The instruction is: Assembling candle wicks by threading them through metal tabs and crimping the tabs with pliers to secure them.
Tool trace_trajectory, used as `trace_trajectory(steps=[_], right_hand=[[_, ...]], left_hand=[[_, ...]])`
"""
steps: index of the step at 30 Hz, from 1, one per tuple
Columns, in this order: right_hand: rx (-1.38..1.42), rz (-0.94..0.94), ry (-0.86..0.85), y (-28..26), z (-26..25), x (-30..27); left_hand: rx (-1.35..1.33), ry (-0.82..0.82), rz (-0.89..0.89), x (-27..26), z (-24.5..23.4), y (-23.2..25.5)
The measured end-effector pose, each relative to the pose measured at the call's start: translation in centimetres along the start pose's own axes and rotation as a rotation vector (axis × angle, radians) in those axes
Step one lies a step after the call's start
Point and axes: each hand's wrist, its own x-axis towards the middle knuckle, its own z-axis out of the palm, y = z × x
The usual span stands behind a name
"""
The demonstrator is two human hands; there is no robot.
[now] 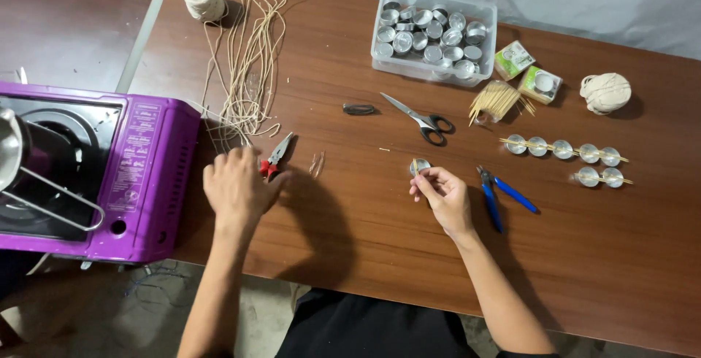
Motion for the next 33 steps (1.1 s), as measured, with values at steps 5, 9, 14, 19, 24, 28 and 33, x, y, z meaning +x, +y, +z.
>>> trace_trajectory(steps=[5,9,14,19,24,28,33], right_hand=[[-0.009,0.009,-0.026,0.1,0.4,-0.2],[-0.029,0.013,-0.041,-0.1,0.7,-0.4],[-0.001,0.026,-0.061,0.3,0.8,-0.3],[0.088,0.036,-0.061,1.1,0.9,-0.3],[0.241,-0.045,-0.065,3.5,0.1,0.3],[0.261,-0.075,-0.012,2.3,0.3,0.4],[0.222,-0.070,0.013,1.0,0.6,0.3]], left_hand=[[0.042,0.020,0.014,-0.8,6.1,-3.2],[0.033,0.184,0.005,-0.3,8.9,-3.3],[-0.428,0.057,-0.009,-1.3,3.3,-0.7],[-1.083,-0.133,0.202,-1.2,-1.6,6.1],[-1.192,-0.038,0.620,0.5,4.7,12.6],[-1.316,-0.118,0.659,0.4,7.0,16.6],[-1.448,-0.250,0.541,0.3,9.0,18.3]])
